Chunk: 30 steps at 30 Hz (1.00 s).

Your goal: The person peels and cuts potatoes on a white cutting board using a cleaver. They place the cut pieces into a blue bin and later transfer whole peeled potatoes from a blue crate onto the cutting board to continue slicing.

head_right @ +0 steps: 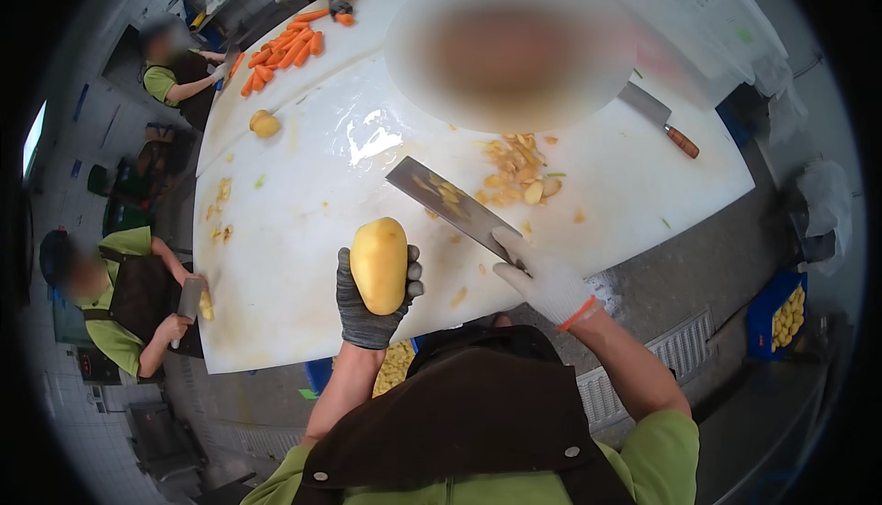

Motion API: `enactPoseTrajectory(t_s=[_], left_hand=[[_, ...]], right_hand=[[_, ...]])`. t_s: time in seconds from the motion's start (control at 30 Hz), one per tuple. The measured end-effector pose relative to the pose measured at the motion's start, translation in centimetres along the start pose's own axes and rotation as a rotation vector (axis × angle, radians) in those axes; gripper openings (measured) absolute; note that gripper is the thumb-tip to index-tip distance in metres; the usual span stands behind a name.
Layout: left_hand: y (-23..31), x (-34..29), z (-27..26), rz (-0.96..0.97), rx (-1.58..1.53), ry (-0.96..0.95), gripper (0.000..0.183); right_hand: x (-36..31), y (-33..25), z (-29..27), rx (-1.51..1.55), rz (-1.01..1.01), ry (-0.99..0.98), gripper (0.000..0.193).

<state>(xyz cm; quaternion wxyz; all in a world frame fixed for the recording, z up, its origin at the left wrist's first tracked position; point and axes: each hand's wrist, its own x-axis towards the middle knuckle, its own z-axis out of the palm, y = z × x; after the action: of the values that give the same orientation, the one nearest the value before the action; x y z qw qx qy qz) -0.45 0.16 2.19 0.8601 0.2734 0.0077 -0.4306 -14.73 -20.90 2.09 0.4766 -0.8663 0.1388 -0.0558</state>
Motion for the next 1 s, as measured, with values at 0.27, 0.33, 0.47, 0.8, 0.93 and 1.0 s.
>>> enactPoseTrajectory(t_s=[0.27,0.33,0.47,0.8,0.93,1.0], left_hand=[[-0.4,0.9,-3.2,0.226,0.483,0.073,0.072],[1.1,0.0,-2.7,0.029,0.25,-0.201,0.074],[0.7,0.4,-1.6,0.084,0.192,-0.032,0.077],[0.8,-0.4,0.2,-0.003,0.023,-0.024,0.077],[1.9,0.5,-1.6,-0.089,-0.151,-0.252,0.072],[1.5,0.5,-1.7,0.074,-0.063,-0.006,0.071]], right_hand=[[-1.2,-2.8,0.2,-0.117,-0.289,-0.087,0.048],[-1.0,-1.7,0.2,-0.012,-0.137,-0.081,0.048],[-1.1,-0.9,-0.2,-0.105,-0.17,0.012,0.047],[0.2,1.5,0.4,-0.015,0.002,0.099,0.045],[-0.9,-2.0,-0.2,0.048,-0.04,-0.032,0.043],[-1.3,-3.2,0.1,-0.019,-0.248,-0.078,0.044]])
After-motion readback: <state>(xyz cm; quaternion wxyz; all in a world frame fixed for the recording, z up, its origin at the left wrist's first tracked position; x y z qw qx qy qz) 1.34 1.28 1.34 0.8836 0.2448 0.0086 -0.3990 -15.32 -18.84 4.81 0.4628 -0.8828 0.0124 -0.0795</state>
